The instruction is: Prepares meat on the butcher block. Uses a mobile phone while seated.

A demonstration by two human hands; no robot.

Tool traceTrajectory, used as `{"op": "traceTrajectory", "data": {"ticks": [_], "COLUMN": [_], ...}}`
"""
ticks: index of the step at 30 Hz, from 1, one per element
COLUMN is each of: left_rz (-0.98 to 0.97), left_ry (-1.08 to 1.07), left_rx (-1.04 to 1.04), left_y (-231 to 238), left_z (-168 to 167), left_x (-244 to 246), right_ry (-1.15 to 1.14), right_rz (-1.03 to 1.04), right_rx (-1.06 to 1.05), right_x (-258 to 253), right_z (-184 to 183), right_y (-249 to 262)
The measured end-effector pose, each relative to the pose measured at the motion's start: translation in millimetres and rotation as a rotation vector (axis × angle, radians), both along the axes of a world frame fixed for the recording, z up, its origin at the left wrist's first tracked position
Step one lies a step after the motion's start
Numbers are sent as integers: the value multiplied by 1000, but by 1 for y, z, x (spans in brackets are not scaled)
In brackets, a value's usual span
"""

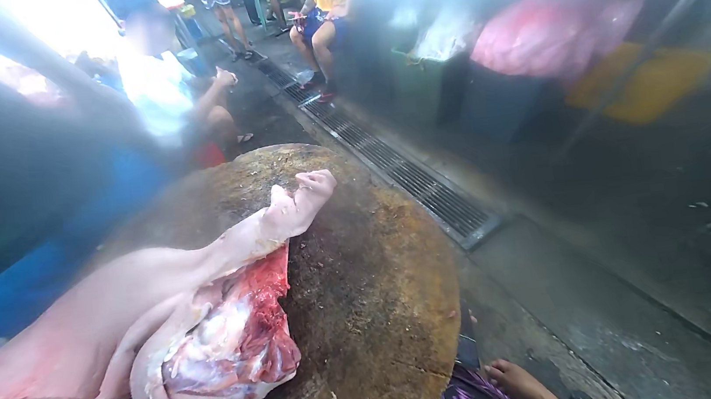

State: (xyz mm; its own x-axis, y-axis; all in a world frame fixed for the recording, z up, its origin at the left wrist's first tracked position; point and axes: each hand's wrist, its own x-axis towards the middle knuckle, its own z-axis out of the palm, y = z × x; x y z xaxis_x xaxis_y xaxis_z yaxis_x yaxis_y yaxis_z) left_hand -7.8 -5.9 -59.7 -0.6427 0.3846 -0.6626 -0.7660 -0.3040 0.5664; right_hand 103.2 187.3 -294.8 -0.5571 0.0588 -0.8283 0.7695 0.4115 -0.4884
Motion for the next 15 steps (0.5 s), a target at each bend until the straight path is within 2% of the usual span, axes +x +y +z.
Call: {"op": "traceTrajectory", "data": {"ticks": [4,9,15], "left_rz": [5,7,14], "left_ry": [20,43,48], "left_rx": [38,137,110], "left_y": [-1,-1,0], "left_z": [-6,-41,-33], "left_x": [0,-4,-1], "right_ry": [-11,-1,-2], "right_rz": [-10,-18,-13], "right_rx": [-3,-10,-7], "right_x": [0,0,-1], "right_z": [0,-1,2], "right_y": [1,1,-1]}}
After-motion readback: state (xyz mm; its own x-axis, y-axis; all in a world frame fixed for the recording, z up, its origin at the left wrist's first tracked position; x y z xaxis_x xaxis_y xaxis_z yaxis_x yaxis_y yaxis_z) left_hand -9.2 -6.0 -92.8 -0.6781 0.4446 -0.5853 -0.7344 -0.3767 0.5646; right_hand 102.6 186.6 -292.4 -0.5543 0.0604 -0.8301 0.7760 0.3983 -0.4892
